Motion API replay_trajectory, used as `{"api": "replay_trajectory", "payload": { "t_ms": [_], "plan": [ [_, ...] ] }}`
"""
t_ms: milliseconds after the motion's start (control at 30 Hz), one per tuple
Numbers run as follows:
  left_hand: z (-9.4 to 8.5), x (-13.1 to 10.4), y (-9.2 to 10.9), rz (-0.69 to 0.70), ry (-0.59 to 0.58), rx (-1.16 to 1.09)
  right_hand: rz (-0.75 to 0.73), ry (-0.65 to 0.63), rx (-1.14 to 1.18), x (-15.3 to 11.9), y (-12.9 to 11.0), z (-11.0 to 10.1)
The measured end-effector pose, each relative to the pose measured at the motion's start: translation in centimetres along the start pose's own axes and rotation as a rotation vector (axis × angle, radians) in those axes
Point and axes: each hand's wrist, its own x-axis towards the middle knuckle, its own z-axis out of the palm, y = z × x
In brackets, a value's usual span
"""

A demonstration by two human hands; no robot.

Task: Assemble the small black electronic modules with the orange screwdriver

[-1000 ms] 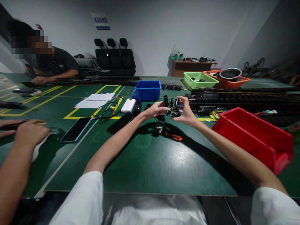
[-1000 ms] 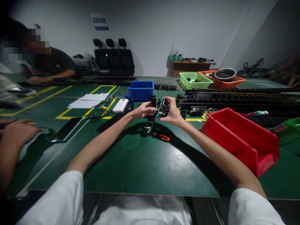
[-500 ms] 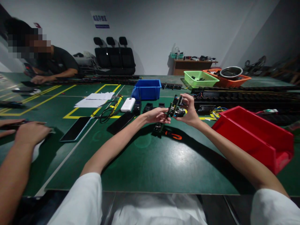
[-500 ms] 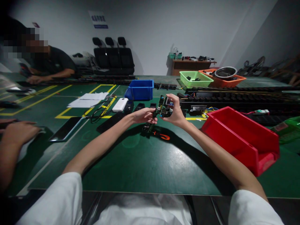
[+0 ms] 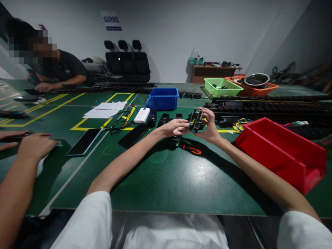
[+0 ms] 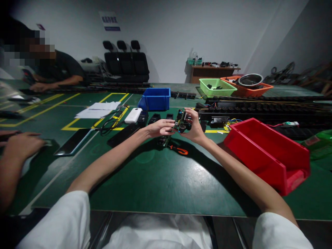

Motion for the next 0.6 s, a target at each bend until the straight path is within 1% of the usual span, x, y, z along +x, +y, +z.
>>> {"api": "replay_trajectory", "payload": {
  "t_ms": [100, 200, 267, 333, 500, 600],
  "plan": [
    [0.0, 0.0, -0.1, 0.116, 0.018, 0.125, 0.062, -0.002, 0.048, -0.4, 0.1, 0.3],
    [0.1, 0.0, -0.3, 0.302, 0.11, 0.263, 0.119, -0.009, 0.104, -0.6, -0.2, 0.6],
    [0.2, -0.1, -0.4, 0.395, 0.162, 0.319, 0.144, -0.009, 0.138, -0.6, -0.5, 0.7],
    [0.4, -0.3, -0.2, 0.443, 0.183, 0.366, 0.168, -0.015, 0.163, -0.5, -0.9, 0.8],
    [0.9, -1.3, 0.7, 0.463, 0.141, 0.471, 0.28, -0.045, 0.185, -0.3, -1.3, 0.7],
    [1.4, -2.0, 0.9, 0.542, 0.22, 0.551, 0.333, -0.046, 0.197, -0.2, -1.1, 0.6]
  ]
}}
